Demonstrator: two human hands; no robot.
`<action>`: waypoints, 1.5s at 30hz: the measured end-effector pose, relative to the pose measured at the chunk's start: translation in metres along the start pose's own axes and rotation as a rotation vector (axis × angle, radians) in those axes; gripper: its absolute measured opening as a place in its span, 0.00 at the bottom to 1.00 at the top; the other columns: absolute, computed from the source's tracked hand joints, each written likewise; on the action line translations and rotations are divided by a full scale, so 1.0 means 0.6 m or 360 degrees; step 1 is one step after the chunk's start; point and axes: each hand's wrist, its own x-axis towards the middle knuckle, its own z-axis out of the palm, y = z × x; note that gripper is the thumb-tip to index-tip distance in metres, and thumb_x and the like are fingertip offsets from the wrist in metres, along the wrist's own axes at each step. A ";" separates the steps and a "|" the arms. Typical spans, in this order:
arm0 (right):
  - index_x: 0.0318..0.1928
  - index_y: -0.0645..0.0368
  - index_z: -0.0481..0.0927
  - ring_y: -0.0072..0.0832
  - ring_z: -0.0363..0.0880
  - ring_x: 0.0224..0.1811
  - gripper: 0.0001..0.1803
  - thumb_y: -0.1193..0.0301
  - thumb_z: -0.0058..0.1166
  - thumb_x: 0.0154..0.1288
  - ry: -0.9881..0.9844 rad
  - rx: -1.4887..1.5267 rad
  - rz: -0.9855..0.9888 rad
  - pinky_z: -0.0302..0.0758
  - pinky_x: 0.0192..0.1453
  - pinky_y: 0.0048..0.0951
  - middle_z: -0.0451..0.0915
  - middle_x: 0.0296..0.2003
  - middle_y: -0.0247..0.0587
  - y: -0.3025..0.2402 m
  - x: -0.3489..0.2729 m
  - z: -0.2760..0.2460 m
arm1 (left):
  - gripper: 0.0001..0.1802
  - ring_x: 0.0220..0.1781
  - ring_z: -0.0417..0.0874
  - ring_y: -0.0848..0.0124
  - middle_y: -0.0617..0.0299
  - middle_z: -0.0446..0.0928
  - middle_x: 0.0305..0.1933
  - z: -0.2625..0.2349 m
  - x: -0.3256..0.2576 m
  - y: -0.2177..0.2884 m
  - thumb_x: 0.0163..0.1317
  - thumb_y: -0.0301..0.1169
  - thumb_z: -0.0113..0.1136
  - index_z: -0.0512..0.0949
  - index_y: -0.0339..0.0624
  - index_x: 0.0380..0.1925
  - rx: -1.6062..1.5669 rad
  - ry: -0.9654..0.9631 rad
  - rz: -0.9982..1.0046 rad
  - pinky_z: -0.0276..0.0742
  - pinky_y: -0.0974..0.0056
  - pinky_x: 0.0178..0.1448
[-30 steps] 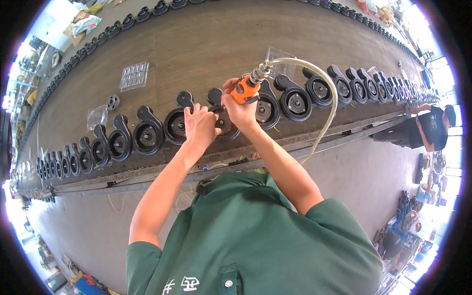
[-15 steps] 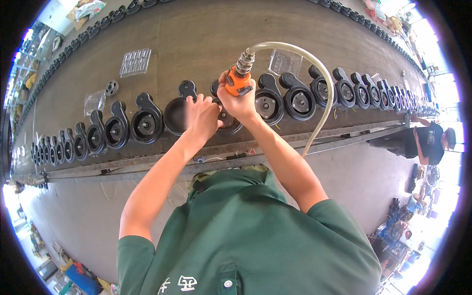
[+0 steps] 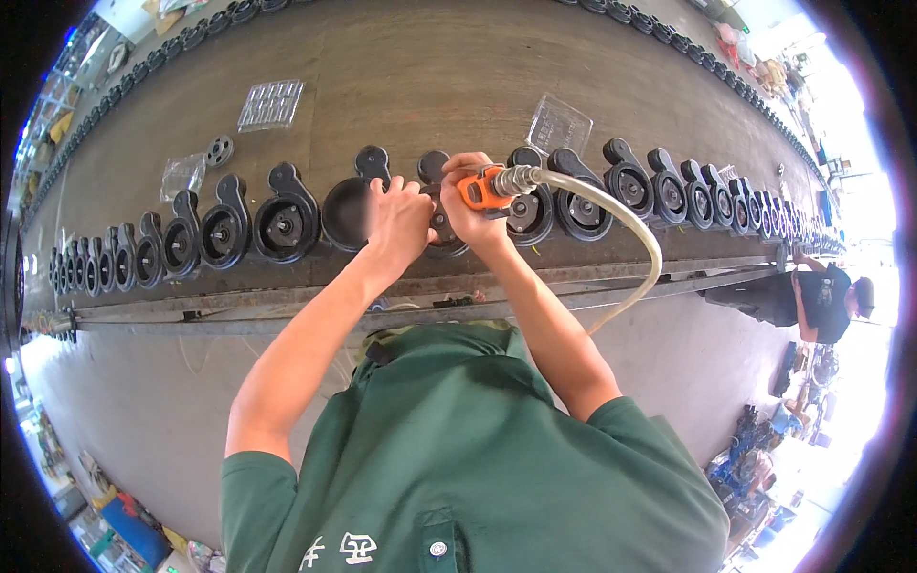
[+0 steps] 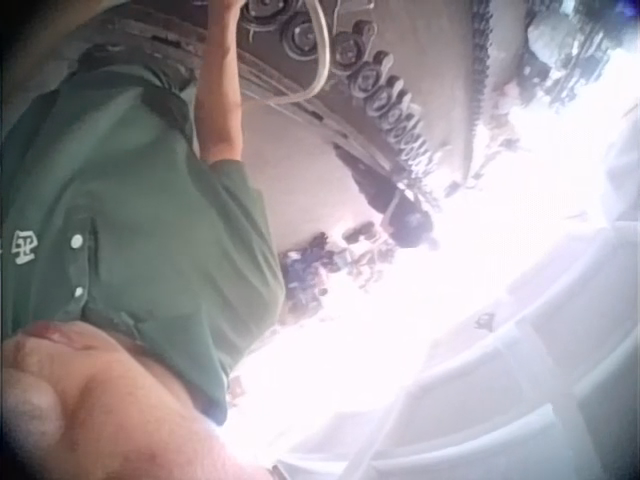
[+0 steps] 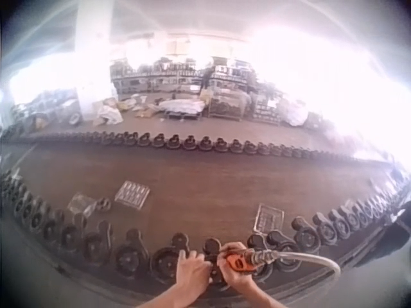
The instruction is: The person assembles internal components of fans, using a pneumatic screwdriver to secure screws into the center of each black fan housing in a long row on a table.
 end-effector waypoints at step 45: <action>0.47 0.62 0.72 0.20 0.75 0.32 0.12 0.83 0.53 0.63 -0.0203 0.0204 0.0244 0.75 0.37 0.26 0.76 0.31 0.35 -0.037 -0.052 -0.008 | 0.18 0.48 0.85 0.57 0.56 0.85 0.36 0.023 0.007 -0.019 0.36 0.38 0.84 0.87 0.44 0.26 -0.0273 0.0194 0.0136 0.76 0.56 0.61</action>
